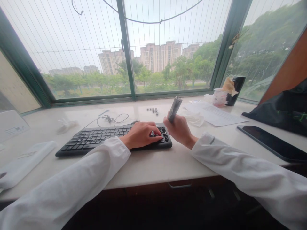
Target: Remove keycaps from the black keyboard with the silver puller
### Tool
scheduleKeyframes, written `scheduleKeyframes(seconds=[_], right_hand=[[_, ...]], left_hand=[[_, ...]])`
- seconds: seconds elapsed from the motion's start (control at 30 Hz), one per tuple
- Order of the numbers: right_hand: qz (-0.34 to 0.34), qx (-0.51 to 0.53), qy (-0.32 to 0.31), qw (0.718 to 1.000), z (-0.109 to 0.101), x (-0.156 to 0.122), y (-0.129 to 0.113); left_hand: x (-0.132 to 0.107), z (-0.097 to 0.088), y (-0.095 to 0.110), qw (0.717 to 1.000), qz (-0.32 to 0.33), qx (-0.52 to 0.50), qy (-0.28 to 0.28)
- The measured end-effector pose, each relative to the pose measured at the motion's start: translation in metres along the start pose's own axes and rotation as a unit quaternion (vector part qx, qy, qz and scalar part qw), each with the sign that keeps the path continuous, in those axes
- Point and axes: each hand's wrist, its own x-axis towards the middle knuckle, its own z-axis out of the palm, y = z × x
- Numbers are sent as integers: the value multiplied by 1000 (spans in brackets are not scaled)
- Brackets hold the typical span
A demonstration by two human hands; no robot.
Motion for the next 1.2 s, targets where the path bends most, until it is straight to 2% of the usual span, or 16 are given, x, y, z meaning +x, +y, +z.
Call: scheduleKeyframes(seconds=[0.13,0.4,0.63,0.77,0.9,1.0,1.1,1.2], right_hand=[[36,26,-54,998,-1,4,1],[20,64,-118,991,1,0,1],[55,108,-128,984,4,-2,4],[23,87,-128,988,1,-3,2],[-16,76,-138,987,-2,-3,-1],[-21,69,-138,988,-1,-3,-2],[7,70,-118,990,4,-3,-2],[71,96,-112,987,9,-2,-2]], left_hand=[[0,0,0,1000,8,6,-1],[-1,1,0,1000,16,1,8],[0,3,-2,999,22,-22,19],[1,2,-3,1000,-9,-11,27],[1,-1,-3,1000,-3,-15,15],[2,-2,-4,1000,-5,-27,7],[3,0,-5,999,-13,-41,3],[4,1,-5,999,-20,-50,1]])
